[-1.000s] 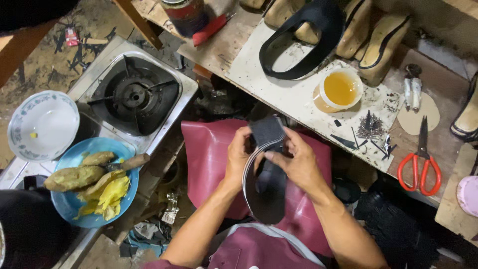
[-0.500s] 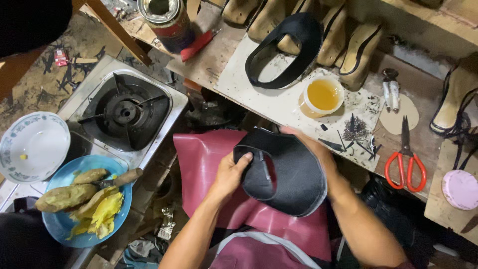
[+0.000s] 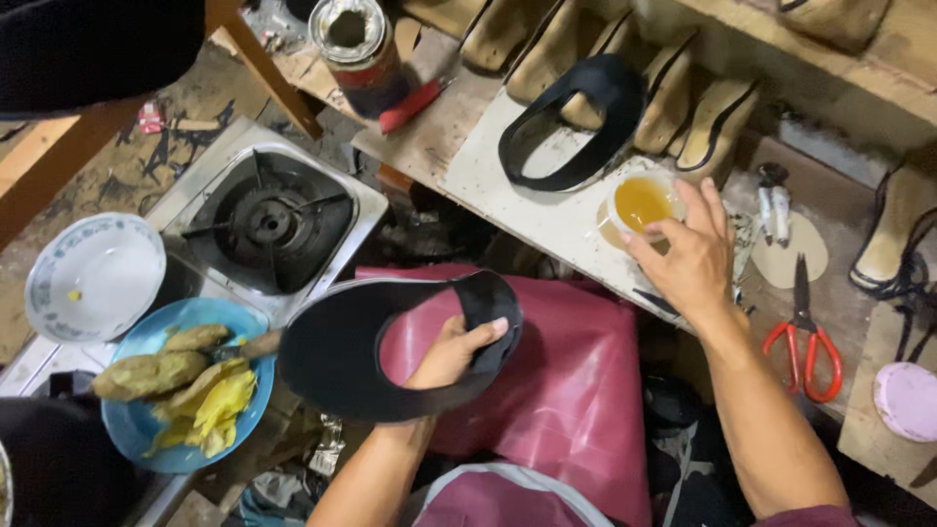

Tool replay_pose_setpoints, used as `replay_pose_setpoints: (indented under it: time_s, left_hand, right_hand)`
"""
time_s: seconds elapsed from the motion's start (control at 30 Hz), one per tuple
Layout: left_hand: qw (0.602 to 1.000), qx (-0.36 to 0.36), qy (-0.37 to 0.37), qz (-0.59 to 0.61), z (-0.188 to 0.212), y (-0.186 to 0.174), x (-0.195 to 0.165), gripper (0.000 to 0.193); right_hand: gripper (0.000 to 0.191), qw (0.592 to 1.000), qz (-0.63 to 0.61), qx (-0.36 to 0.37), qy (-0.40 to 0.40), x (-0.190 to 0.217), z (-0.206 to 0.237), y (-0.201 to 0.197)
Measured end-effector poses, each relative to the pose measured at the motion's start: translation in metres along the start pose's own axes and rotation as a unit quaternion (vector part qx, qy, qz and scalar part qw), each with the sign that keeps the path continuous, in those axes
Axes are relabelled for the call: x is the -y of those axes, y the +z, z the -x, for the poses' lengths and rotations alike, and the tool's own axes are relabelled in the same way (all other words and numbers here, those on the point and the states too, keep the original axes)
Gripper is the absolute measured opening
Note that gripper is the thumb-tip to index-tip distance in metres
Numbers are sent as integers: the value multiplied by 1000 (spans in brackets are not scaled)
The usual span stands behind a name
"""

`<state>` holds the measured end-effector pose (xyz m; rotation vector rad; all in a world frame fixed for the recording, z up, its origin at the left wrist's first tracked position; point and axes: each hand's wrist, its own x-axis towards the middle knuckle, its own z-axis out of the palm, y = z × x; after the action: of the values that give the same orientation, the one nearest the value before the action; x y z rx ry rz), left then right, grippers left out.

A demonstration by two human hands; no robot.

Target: The person repeatedly applies a yellow adhesive from a small container to the edges of a black shoe upper and presses the edges together by hand. The person handles multiple shoe uppers, placing some on the workbench and continuing to work on others.

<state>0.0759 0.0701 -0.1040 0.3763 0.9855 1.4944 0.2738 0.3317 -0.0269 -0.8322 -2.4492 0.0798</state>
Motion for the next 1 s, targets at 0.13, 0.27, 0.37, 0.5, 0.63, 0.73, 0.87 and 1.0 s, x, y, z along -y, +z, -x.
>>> replay_pose_setpoints:
  time_s: [0.13, 0.27, 0.37, 0.5, 0.63, 0.73, 0.87, 1.0]
  left_hand:
    - [996, 21, -42, 80, -7, 6, 1, 19]
    - [996, 47, -30, 75, -10, 15, 0, 18]
    - [997, 42, -43, 56, -7, 20, -4, 18]
    - [998, 49, -44, 10, 0, 29, -12, 16]
    - [998, 68, -12, 2, 8, 39, -22, 16]
    - [990, 67, -68, 106, 16, 45, -31, 16]
    - [987, 8, -142, 72, 19, 55, -41, 20]
    - [989, 23, -127, 76, 19, 60, -43, 21]
  right_hand:
    - [18, 991, -125, 33, 35, 26, 13, -11]
    - [29, 958, -261, 106, -46, 76, 34, -23]
    - [42, 951, -260, 112, -126, 99, 42, -24]
    - [47, 956, -219, 84, -175, 106, 42, -17]
    - [47, 948, -266, 118, -126, 101, 46, -14]
    - [48, 916, -340, 173, -123, 97, 52, -17]
    - [38, 932, -315, 122, -133, 94, 53, -20]
    - [39, 941, -276, 127, -151, 97, 54, -20]
